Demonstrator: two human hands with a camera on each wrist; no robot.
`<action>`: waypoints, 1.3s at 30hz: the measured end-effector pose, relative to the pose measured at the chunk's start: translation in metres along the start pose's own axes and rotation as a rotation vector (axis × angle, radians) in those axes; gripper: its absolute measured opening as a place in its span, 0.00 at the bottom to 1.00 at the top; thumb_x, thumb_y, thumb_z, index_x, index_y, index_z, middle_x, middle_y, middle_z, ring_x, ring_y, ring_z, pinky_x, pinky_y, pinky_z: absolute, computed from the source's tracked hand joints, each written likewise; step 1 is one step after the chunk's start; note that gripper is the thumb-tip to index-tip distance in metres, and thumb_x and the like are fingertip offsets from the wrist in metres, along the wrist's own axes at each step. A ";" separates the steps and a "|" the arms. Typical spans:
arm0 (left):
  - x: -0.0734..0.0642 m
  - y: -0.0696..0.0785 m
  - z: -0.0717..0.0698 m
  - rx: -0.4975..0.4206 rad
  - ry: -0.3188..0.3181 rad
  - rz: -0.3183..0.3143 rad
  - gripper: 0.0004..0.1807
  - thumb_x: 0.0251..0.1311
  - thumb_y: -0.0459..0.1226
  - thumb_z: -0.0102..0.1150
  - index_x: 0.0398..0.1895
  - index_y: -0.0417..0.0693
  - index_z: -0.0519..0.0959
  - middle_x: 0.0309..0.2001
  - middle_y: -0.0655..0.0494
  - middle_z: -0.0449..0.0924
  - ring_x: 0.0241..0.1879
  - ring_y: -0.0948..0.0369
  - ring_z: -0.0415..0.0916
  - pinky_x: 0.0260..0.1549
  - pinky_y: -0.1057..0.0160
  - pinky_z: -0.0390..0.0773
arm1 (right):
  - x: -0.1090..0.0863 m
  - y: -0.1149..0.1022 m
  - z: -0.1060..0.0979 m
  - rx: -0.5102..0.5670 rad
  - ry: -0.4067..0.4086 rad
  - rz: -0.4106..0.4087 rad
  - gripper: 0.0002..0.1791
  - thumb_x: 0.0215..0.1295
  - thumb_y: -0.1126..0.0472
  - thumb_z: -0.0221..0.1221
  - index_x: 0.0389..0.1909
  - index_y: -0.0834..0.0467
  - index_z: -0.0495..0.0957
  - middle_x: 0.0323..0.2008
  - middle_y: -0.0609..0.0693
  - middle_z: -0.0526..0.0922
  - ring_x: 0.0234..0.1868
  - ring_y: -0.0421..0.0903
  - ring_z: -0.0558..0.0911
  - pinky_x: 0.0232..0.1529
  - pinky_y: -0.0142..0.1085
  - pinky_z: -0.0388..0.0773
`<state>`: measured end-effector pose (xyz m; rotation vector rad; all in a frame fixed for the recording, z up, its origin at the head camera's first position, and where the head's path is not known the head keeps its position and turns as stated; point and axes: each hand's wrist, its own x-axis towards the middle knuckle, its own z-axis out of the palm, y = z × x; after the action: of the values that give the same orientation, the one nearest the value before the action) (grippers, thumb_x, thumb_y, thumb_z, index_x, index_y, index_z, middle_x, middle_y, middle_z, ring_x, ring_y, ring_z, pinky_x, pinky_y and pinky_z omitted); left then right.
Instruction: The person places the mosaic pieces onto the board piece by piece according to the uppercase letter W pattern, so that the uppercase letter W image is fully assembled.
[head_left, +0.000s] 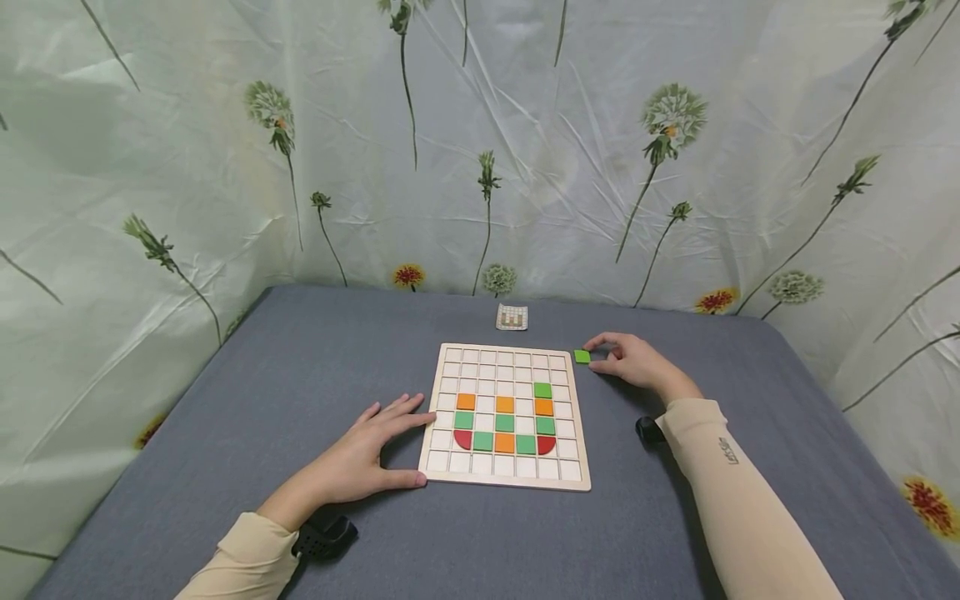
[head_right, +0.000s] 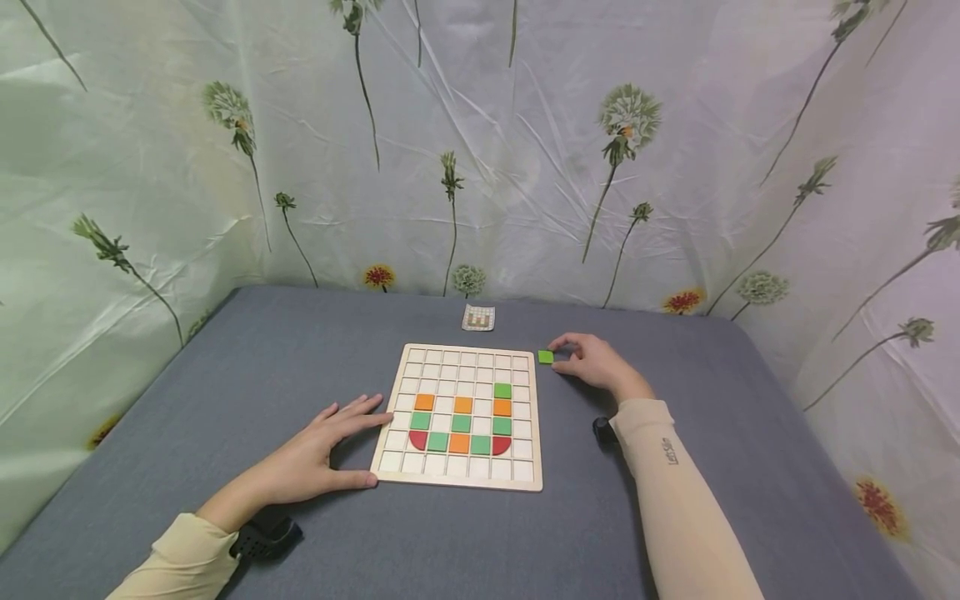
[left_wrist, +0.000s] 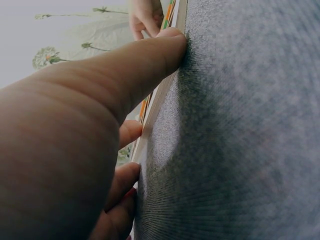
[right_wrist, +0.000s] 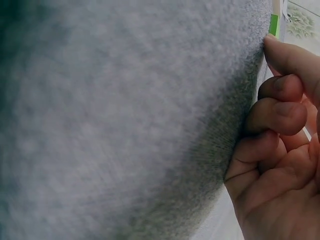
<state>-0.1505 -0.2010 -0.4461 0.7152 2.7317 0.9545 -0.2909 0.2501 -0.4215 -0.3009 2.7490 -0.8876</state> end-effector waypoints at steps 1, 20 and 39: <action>0.000 0.000 0.000 0.000 -0.001 -0.001 0.46 0.57 0.59 0.78 0.78 0.60 0.74 0.85 0.50 0.60 0.86 0.43 0.52 0.81 0.27 0.44 | 0.000 0.000 0.001 -0.001 -0.001 0.001 0.21 0.74 0.59 0.65 0.65 0.60 0.80 0.22 0.45 0.68 0.25 0.44 0.67 0.31 0.36 0.64; 0.001 -0.003 0.000 -0.004 0.005 0.028 0.45 0.58 0.59 0.78 0.78 0.59 0.74 0.85 0.49 0.59 0.86 0.43 0.52 0.81 0.26 0.44 | -0.002 -0.003 0.003 -0.021 0.013 -0.007 0.21 0.78 0.58 0.63 0.66 0.61 0.79 0.22 0.45 0.70 0.23 0.42 0.68 0.27 0.34 0.63; 0.001 -0.003 0.000 -0.002 0.000 0.012 0.45 0.58 0.59 0.78 0.78 0.60 0.74 0.85 0.49 0.59 0.86 0.43 0.51 0.81 0.26 0.44 | -0.004 -0.011 0.001 -0.043 0.032 -0.096 0.20 0.79 0.58 0.62 0.64 0.64 0.80 0.23 0.46 0.73 0.23 0.43 0.68 0.28 0.34 0.66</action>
<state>-0.1524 -0.2022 -0.4479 0.7324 2.7294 0.9599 -0.2853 0.2419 -0.4156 -0.4342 2.8064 -0.8642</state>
